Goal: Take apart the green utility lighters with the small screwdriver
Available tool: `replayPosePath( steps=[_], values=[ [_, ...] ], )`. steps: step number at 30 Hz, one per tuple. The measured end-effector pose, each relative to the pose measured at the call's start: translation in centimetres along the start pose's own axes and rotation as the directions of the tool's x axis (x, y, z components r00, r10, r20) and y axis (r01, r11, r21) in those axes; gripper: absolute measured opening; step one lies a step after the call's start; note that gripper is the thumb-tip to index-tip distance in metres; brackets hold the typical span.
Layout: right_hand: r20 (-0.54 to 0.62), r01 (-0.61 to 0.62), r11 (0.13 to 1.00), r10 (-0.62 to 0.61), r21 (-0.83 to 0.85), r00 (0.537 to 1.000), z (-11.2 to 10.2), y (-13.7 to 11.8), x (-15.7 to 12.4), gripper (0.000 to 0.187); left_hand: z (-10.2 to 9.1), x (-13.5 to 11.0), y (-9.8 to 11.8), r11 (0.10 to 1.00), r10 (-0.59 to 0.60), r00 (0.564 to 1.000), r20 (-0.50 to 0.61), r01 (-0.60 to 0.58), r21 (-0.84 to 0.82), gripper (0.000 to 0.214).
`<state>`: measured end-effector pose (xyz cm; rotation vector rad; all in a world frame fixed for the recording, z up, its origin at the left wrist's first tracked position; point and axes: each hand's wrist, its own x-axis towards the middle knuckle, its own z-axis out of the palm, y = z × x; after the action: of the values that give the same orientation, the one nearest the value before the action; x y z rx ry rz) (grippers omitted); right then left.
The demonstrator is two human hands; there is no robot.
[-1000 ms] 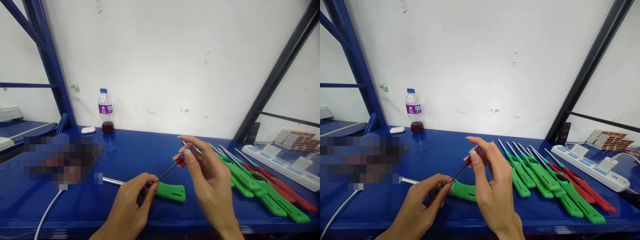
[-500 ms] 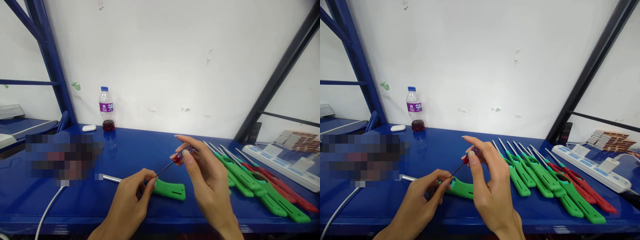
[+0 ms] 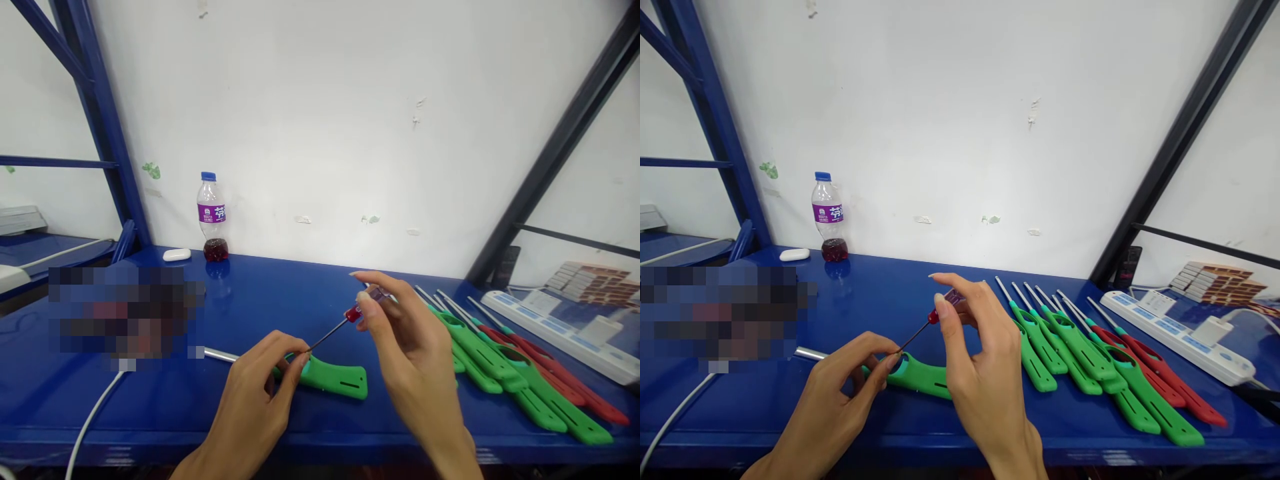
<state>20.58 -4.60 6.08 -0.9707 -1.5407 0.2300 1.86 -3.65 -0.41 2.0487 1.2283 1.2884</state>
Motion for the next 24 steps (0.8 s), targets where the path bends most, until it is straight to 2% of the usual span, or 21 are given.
replayPosePath(
  steps=[7, 12, 16, 19, 21, 24],
  values=[
    [0.023, 0.054, 0.999, -0.054, -0.001, 0.998, -0.3, 0.0, -0.1, 0.027, 0.2, 0.3, -0.4, 0.996, 0.006, 1.0, 0.017, -0.005, -0.086, 0.023],
    [0.063, 0.095, 0.995, -0.097, 0.034, 0.993, -0.4, -0.2, -0.2, 0.03, 0.2, 0.3, -0.5, 0.992, -0.037, 0.998, 0.058, 0.044, -0.12, 0.024],
    [-0.023, 0.142, 0.987, -0.14, 0.072, 0.99, 0.1, -0.4, -0.4, 0.033, 0.2, 0.1, -0.6, 0.995, -0.002, 0.997, 0.078, 0.009, -0.095, 0.019],
    [-0.061, 0.151, 0.985, -0.147, 0.079, 0.987, 0.3, -0.5, -0.4, 0.029, 0.5, -0.2, -0.7, 0.997, 0.038, 0.995, 0.092, -0.033, -0.063, 0.016],
    [-0.03, 0.164, 0.985, -0.162, 0.054, 0.986, -0.2, -0.6, -0.2, 0.026, 0.9, -0.2, -0.6, 0.997, 0.062, 0.993, 0.098, -0.058, -0.041, 0.017],
    [0.089, 0.164, 0.986, -0.163, -0.01, 0.983, -1.9, -0.8, 0.3, 0.025, 1.9, 0.2, 0.0, 0.994, 0.113, 0.986, 0.125, -0.112, -0.016, 0.018]
  ],
)
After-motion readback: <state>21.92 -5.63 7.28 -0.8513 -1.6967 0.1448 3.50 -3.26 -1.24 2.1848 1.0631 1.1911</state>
